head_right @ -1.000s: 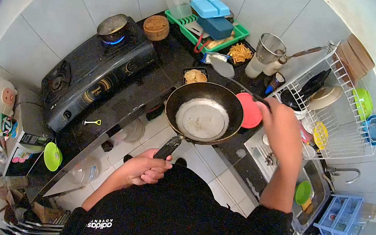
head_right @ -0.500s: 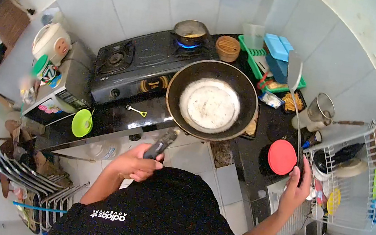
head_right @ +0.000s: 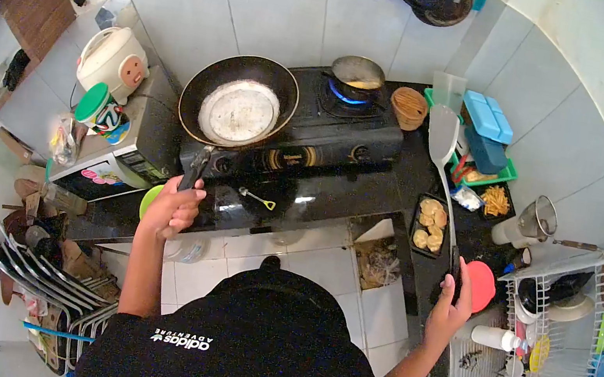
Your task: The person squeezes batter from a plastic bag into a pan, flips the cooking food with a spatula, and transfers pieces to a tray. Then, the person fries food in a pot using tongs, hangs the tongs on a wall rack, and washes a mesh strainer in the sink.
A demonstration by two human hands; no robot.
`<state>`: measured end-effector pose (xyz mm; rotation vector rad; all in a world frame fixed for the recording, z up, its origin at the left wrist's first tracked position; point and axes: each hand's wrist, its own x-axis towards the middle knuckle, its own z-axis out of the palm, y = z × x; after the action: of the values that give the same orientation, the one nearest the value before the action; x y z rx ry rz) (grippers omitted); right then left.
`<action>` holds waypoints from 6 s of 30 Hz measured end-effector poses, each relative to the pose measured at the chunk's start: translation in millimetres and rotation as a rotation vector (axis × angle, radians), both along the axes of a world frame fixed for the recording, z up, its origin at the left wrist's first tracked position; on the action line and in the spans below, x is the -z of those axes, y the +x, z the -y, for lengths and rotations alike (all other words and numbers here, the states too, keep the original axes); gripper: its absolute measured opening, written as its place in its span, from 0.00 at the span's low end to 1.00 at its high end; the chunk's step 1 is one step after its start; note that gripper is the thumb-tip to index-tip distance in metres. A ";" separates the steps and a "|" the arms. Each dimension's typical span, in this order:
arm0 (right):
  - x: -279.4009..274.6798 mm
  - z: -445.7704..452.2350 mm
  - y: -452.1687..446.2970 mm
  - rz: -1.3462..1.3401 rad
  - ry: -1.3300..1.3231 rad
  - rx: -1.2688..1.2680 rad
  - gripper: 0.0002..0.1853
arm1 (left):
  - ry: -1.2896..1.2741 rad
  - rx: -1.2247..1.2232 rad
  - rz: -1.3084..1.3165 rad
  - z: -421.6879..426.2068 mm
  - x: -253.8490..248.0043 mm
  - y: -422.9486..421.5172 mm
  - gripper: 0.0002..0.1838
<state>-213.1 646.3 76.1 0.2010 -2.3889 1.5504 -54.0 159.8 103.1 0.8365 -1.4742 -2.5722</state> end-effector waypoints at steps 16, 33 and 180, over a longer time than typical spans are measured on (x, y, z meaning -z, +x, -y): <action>49.8 153.1 11.6 0.018 0.084 -0.085 0.18 | 0.021 -0.013 -0.084 140.9 41.7 -43.5 0.10; 154.5 395.1 -76.2 -0.224 0.317 -0.328 0.20 | 0.140 0.024 -0.090 175.9 71.4 -64.2 0.10; 78.7 -125.2 -11.1 0.220 -0.761 0.321 0.34 | -0.005 0.899 -0.811 -306.4 75.4 -321.3 0.41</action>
<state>-224.2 771.5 -2.6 -0.5046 -1.6699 2.2391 -375.4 466.3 27.7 -1.0309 -1.7285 -2.7800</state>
